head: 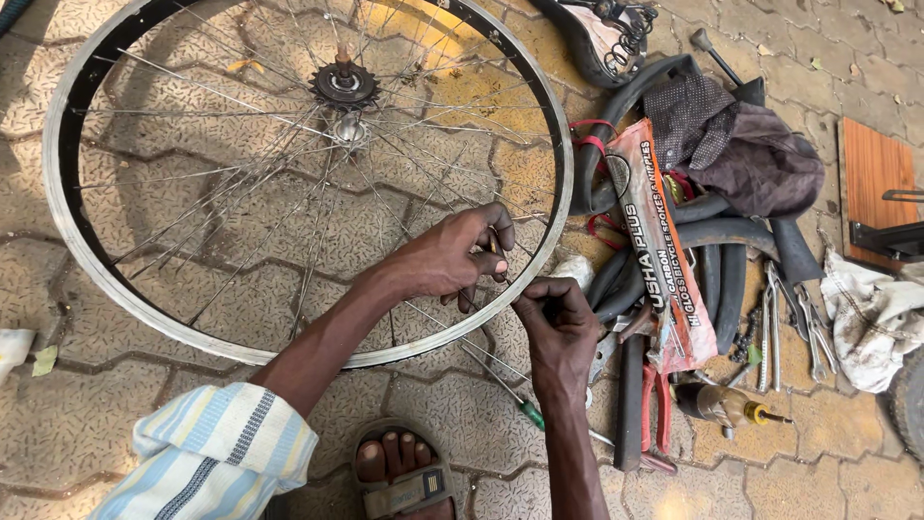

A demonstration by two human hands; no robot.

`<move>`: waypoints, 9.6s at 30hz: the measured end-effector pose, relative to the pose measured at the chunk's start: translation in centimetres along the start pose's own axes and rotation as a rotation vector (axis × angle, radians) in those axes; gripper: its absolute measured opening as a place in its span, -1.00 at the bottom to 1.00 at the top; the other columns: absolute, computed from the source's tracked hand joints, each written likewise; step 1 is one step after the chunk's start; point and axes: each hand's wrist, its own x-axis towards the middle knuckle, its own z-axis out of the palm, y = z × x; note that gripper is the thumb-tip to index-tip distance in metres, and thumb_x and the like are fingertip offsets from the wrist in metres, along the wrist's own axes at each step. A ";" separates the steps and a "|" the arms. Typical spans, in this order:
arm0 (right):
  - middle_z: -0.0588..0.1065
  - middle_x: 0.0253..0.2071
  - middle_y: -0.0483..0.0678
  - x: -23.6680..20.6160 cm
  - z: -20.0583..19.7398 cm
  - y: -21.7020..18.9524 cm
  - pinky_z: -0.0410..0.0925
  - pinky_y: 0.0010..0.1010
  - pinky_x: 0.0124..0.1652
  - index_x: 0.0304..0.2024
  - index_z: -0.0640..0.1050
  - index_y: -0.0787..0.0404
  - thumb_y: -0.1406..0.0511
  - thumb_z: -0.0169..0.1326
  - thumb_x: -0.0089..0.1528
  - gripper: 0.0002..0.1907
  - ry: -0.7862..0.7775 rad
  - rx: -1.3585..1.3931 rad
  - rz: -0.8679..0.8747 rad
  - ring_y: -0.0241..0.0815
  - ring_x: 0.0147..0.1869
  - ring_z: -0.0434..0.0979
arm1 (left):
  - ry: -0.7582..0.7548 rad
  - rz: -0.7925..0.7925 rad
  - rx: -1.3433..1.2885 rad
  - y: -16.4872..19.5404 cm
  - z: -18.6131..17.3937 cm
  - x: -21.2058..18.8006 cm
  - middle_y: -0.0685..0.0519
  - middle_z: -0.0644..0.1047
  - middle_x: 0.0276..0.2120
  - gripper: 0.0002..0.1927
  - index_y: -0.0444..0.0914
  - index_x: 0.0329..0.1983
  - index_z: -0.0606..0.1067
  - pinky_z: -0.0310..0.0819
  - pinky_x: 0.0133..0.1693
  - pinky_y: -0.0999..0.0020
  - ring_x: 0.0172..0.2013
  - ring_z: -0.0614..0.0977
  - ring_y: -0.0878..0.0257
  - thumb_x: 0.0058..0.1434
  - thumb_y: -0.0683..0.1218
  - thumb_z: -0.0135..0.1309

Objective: The person installs and tightens bicycle spokes into a wheel rim using a spoke wrench. They repeatedly insert spokes, align them with the hub, and tighten the nipples to secure the wheel structure.

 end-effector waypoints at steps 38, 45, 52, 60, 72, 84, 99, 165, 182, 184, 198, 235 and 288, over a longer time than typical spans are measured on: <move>0.58 -0.25 -0.06 -0.3 0.1 0.5 0.46 -0.49 -0.12 -0.13 0.55 0.33 0.45 0.15 0.28 -0.88 -0.100 -0.041 0.034 -0.30 -0.18 0.55 | 0.013 -0.156 0.382 0.8 1.4 -1.5 -0.07 0.31 -0.01 -0.67 -0.20 -0.11 0.59 0.45 0.04 -0.10 -0.01 0.48 -0.01 0.15 0.06 0.12; 0.58 -0.22 -0.07 -0.6 -0.2 -0.4 0.51 -0.49 -0.08 -0.13 0.51 0.34 0.44 0.18 0.22 -0.82 -0.149 -0.065 -0.023 -0.30 -0.14 0.58 | -0.027 -0.185 0.500 1.0 2.1 -0.4 -0.16 0.36 0.09 -0.53 -0.33 -0.03 0.53 0.39 0.19 -0.11 0.12 0.47 -0.02 0.34 0.15 -0.10; 0.58 -0.32 -0.07 -0.6 0.1 -0.8 0.41 -0.55 -0.31 -0.14 0.57 0.31 0.41 0.14 0.24 -0.85 -0.029 -0.233 0.086 -0.33 -0.32 0.52 | -0.126 -0.202 0.450 -1.2 1.5 0.2 -0.15 0.33 0.09 -0.45 -0.53 -0.15 0.50 0.67 -0.06 0.00 0.01 0.49 -0.07 0.32 0.12 -0.09; 0.53 -0.35 -0.11 -0.9 0.5 -0.1 0.32 -0.60 -0.36 -0.17 0.54 0.34 0.39 0.14 0.27 -0.88 -0.053 -0.083 0.010 -0.40 -0.34 0.44 | -0.110 -0.164 0.412 -1.1 1.5 -0.1 -0.12 0.31 -0.05 -0.46 -0.45 -0.18 0.48 0.56 -0.13 -0.02 -0.13 0.46 0.03 0.26 0.18 -0.04; 0.48 -0.42 -0.16 -1.0 0.6 -0.7 0.27 -0.62 -0.44 -0.19 0.51 0.27 0.41 0.14 0.21 -0.87 -0.036 -0.171 0.031 -0.42 -0.42 0.37 | -0.043 -0.267 0.527 0.7 2.1 -1.0 -0.07 0.35 0.10 -0.50 -0.26 0.09 0.54 0.61 0.00 0.05 0.01 0.54 0.04 0.34 0.15 -0.18; 0.42 -0.42 -0.16 -1.3 0.3 -1.0 0.22 -0.56 -0.41 -0.18 0.51 0.27 0.40 0.16 0.22 -0.86 -0.027 -0.212 0.050 -0.40 -0.40 0.32 | -0.015 -0.176 0.464 -0.1 2.2 -0.7 -0.15 0.27 0.21 -0.48 -0.31 0.06 0.57 0.38 0.21 -0.11 0.20 0.38 -0.07 0.28 0.15 -0.05; 0.54 -0.35 -0.15 -1.0 0.0 -1.1 0.37 -0.58 -0.32 -0.18 0.51 0.27 0.38 0.16 0.22 -0.85 -0.077 -0.140 0.036 -0.41 -0.33 0.47 | 0.023 -0.298 0.538 1.6 3.6 -0.5 -0.12 0.31 0.10 -0.59 -0.28 -0.13 0.55 0.10 0.21 -0.27 0.16 0.30 0.00 0.36 0.14 -0.09; 0.32 -0.53 -0.12 5.8 5.6 -0.9 0.15 -0.58 -0.62 -0.36 0.42 0.30 0.46 0.04 0.12 -0.94 0.356 0.552 0.223 -0.37 -0.57 0.26 | 0.727 -0.193 0.737 -5.5 -13.1 -7.7 -0.43 0.60 -0.28 -0.61 -0.35 0.34 0.34 0.24 -0.82 0.29 -0.75 0.36 0.25 0.53 -0.12 -0.27; 0.38 -0.52 -0.08 6.0 4.8 0.0 0.15 -0.58 -0.66 -0.32 0.38 0.26 0.51 0.08 0.10 -0.83 0.328 0.622 0.208 -0.36 -0.60 0.28 | 1.116 0.042 1.149 -5.9 -13.3 -7.5 -0.13 0.48 -0.05 -0.60 -0.24 -0.09 0.54 0.49 -0.05 -0.10 -0.02 0.52 0.05 -0.03 -0.33 -0.01; 0.36 -0.54 -0.10 6.0 4.7 0.1 0.14 -0.58 -0.66 -0.34 0.38 0.27 0.50 0.07 0.10 -0.85 0.320 0.604 0.212 -0.36 -0.61 0.27 | 1.221 0.081 1.183 -6.0 -12.1 -7.5 -0.10 0.50 -0.07 -0.72 -0.17 -0.08 0.54 0.55 -0.13 -0.07 -0.08 0.56 0.06 0.15 -0.26 0.05; 0.37 -0.56 -0.11 5.8 4.6 -0.2 0.22 -0.58 -0.60 -0.30 0.40 0.23 0.50 0.10 0.10 -0.82 0.343 0.542 0.288 -0.34 -0.59 0.34 | 0.874 -0.284 1.113 -3.2 -9.5 -7.0 -0.23 0.48 -0.10 -0.87 -0.32 -0.29 0.50 0.44 -0.19 -0.02 -0.35 0.59 0.11 0.32 -0.26 -0.07; 0.58 -0.19 0.02 7.0 -1.6 -0.1 0.55 -0.31 0.05 -0.16 0.46 0.35 0.49 0.02 0.22 -0.86 0.190 0.680 0.312 -0.11 -0.01 0.59 | -0.003 0.256 0.285 -1.3 1.7 1.4 -0.06 0.68 -0.13 -0.89 -0.25 -0.16 0.62 0.63 -0.02 0.17 -0.15 0.72 0.13 0.33 -0.16 0.10; 0.60 -0.28 -0.08 2.7 -1.6 -3.4 0.42 -0.54 -0.18 -0.13 0.62 0.31 0.43 0.28 0.20 -0.81 -0.074 -0.042 0.083 -0.35 -0.24 0.51 | -0.055 -0.051 -0.175 2.4 -1.3 1.5 -0.03 0.62 -0.25 -0.65 -0.21 -0.13 0.35 0.58 -0.11 0.15 -0.14 0.65 0.07 0.11 -0.17 0.26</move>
